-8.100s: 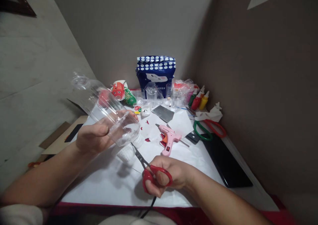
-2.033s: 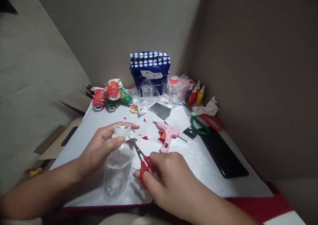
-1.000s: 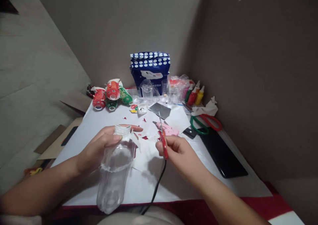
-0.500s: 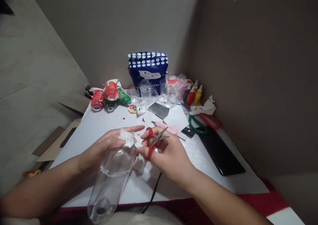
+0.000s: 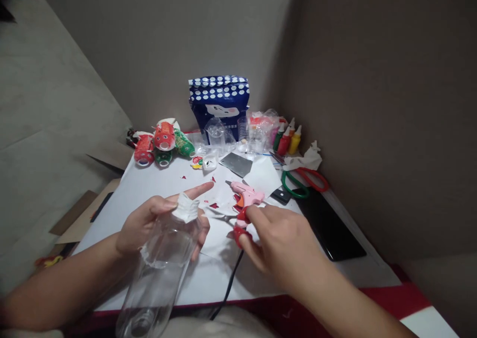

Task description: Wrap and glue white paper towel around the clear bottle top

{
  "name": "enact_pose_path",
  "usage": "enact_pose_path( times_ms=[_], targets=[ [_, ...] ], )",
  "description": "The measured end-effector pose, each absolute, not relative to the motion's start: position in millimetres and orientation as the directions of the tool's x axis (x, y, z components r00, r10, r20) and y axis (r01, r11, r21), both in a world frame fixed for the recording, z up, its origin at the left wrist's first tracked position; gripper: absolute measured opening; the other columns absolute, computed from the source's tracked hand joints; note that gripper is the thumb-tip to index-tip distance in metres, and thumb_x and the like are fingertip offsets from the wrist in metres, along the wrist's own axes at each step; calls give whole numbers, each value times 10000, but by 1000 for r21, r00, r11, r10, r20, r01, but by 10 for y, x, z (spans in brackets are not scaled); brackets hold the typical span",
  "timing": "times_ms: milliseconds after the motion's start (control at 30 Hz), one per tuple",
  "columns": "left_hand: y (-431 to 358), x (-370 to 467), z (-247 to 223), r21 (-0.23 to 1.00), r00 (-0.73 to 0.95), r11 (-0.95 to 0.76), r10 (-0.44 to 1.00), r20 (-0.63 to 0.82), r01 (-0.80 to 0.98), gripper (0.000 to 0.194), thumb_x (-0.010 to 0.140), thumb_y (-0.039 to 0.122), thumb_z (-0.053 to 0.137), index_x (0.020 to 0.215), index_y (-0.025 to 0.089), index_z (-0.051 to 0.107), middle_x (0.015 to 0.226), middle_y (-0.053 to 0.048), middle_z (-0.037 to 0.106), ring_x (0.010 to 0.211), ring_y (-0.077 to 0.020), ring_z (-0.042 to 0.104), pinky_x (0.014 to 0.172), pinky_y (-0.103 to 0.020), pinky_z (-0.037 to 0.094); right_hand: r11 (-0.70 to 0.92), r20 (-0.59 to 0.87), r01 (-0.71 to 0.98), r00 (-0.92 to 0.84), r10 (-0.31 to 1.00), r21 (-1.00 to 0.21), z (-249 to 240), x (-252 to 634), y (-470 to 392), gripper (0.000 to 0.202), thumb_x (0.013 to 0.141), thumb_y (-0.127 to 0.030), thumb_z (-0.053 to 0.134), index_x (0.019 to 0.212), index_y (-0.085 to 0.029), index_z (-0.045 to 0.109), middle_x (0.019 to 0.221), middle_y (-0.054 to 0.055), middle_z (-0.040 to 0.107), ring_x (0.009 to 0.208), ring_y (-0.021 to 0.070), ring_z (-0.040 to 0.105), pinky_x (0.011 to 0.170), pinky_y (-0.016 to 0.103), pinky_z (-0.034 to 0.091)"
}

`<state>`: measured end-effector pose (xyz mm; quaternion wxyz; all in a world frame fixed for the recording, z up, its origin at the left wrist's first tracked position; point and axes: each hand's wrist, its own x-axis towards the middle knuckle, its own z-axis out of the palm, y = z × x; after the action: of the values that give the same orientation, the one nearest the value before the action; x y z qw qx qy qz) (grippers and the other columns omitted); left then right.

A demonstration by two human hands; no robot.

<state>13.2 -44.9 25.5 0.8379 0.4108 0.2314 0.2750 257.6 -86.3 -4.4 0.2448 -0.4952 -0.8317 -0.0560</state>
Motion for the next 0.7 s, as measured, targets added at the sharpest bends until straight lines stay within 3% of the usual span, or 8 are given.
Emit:
enact_pose_path(
  times_ms=[100, 267, 500, 700],
  targets=[
    [-455, 129, 262, 796, 724, 535, 663, -190, -282, 906, 782, 366, 495, 1517, 142, 16, 791, -96, 733, 659, -275, 699, 626, -384, 505, 544, 520, 839, -454, 724, -25, 34, 2515, -926, 151, 848, -286, 523, 744, -189, 573, 596, 19, 559, 523, 171, 492, 540, 291, 270],
    [-450, 130, 278, 835, 717, 505, 664, -215, -217, 892, 803, 408, 499, 1514, 123, 40, 773, -105, 734, 629, -287, 702, 637, -390, 495, 514, 561, 855, -458, 690, 66, 62, 2511, -907, 164, 842, -282, 537, 713, -190, 582, 564, 23, 558, 518, 183, 502, 553, 311, 263],
    [-435, 122, 257, 854, 676, 496, 685, -272, -159, 839, 838, 443, 480, 1522, 133, 107, 758, -101, 731, 616, -284, 695, 620, -369, 466, 488, 575, 869, -439, 690, 78, 44, 2454, -928, 152, 842, -263, 552, 717, -186, 590, 563, 23, 570, 521, 182, 522, 567, 314, 278],
    [-420, 121, 286, 845, 640, 521, 692, -334, -122, 898, 771, 532, 545, 1496, 101, 236, 737, -94, 722, 613, -272, 682, 608, -343, 473, 427, 576, 902, -383, 722, 64, -17, 2346, -935, 176, 840, -297, 563, 707, -185, 590, 557, 33, 594, 508, 202, 564, 552, 311, 285]
  ],
)
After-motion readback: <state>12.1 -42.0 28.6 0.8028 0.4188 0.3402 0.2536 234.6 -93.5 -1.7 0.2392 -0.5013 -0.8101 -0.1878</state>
